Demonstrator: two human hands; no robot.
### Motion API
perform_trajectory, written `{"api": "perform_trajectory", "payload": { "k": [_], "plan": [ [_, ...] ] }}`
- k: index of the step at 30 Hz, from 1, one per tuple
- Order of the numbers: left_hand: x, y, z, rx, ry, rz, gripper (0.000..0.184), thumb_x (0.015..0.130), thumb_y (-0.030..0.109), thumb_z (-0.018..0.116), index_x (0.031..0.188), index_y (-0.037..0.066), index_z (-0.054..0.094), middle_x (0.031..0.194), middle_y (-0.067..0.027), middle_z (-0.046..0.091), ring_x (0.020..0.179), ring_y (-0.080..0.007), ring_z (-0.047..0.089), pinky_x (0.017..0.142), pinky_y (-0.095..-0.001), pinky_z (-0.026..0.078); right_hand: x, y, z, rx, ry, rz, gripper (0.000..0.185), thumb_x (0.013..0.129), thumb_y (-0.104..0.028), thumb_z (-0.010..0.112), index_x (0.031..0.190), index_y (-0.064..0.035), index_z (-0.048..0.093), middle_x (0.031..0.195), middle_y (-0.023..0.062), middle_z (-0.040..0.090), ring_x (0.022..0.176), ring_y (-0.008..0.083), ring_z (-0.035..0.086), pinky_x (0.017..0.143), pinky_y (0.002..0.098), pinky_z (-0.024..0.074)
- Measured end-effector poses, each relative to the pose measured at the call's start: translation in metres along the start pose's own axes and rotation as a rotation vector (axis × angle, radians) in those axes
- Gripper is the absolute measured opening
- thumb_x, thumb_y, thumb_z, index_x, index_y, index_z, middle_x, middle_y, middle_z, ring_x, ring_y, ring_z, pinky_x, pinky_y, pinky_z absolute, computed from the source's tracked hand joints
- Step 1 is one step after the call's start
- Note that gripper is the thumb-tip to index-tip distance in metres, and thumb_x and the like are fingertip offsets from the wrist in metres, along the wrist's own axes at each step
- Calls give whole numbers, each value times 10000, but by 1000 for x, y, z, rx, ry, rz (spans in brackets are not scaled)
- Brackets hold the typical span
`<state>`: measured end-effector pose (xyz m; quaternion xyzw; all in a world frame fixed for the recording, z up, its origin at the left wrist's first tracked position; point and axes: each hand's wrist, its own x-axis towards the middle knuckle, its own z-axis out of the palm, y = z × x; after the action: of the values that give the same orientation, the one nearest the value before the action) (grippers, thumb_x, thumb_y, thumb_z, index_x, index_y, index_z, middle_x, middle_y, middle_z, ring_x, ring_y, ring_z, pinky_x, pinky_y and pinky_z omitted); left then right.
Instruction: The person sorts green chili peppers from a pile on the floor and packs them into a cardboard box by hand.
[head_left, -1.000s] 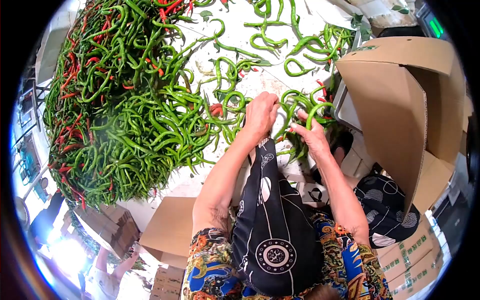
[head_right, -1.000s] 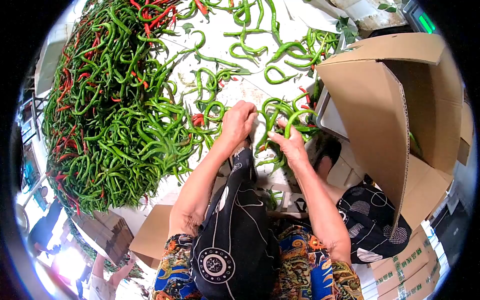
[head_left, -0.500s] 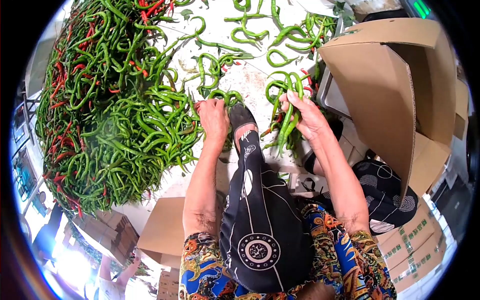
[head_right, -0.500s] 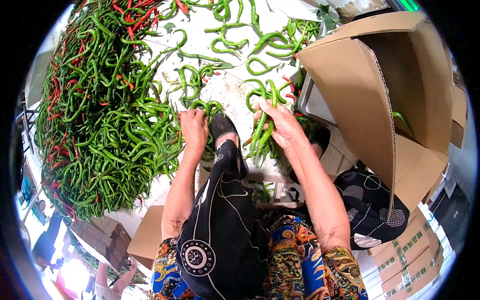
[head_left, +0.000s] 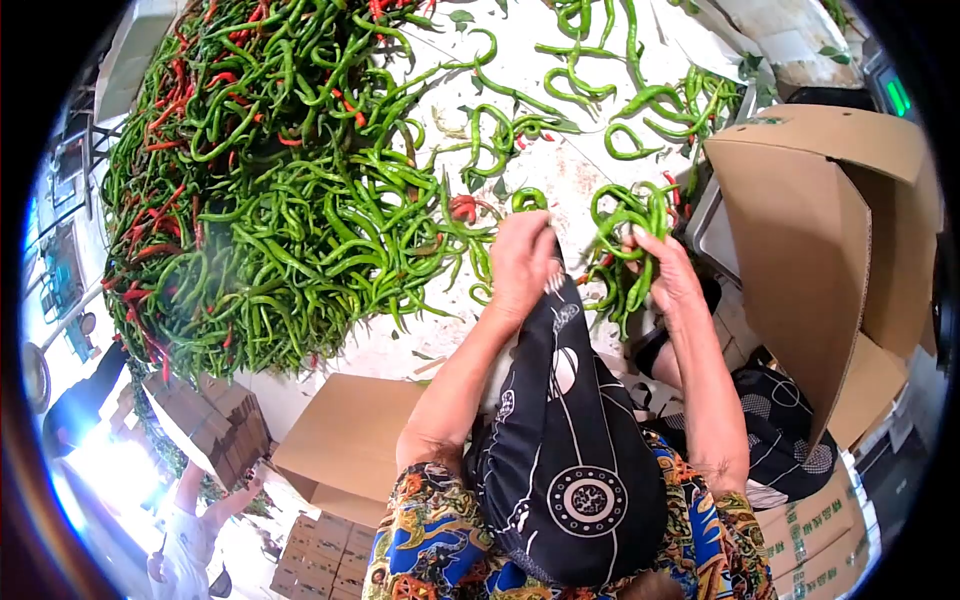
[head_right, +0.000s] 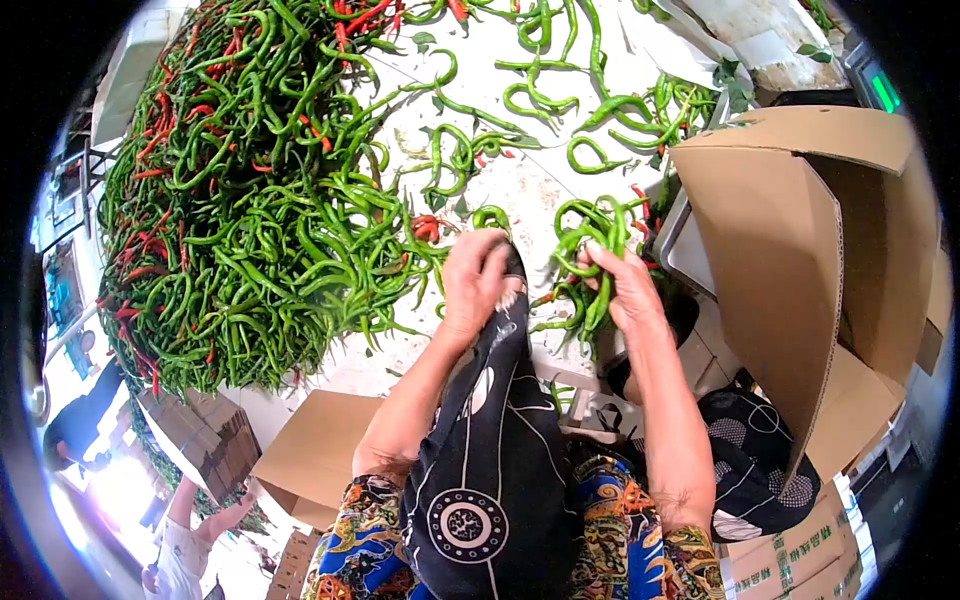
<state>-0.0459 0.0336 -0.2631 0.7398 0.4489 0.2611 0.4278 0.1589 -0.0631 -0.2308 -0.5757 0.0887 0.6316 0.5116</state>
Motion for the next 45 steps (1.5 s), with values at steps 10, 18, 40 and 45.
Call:
{"api": "perform_trajectory", "payload": {
  "k": [10,18,40,45],
  "plan": [
    [34,-35,44,62,-79,38,303,777,107,640,1072,43,621,944,-161,631,904,-346,575,832,-443,439,-3,15,12,-72,57,-137,178,883,-172,623,982,-40,558,753,40,595,745,158,601,745,292,458],
    [102,-92,-5,541,229,-280,278,767,166,684,996,39,590,865,-175,603,857,-383,582,718,-483,452,-10,1,3,-124,120,-192,475,874,-109,604,1303,20,445,811,53,601,701,114,516,713,239,440],
    [178,-79,17,844,49,231,419,720,53,620,1133,99,567,1150,-151,534,1063,-348,490,833,-468,440,-13,3,11,-68,51,-59,198,885,-240,655,965,-63,616,866,27,637,828,123,578,743,275,452],
    [185,-92,3,908,-21,362,79,760,120,567,836,105,585,882,-80,548,965,-288,493,752,-447,384,-10,8,7,23,-40,-136,239,885,-225,667,1003,-25,609,872,48,627,804,145,595,779,301,487]
  ]
}}
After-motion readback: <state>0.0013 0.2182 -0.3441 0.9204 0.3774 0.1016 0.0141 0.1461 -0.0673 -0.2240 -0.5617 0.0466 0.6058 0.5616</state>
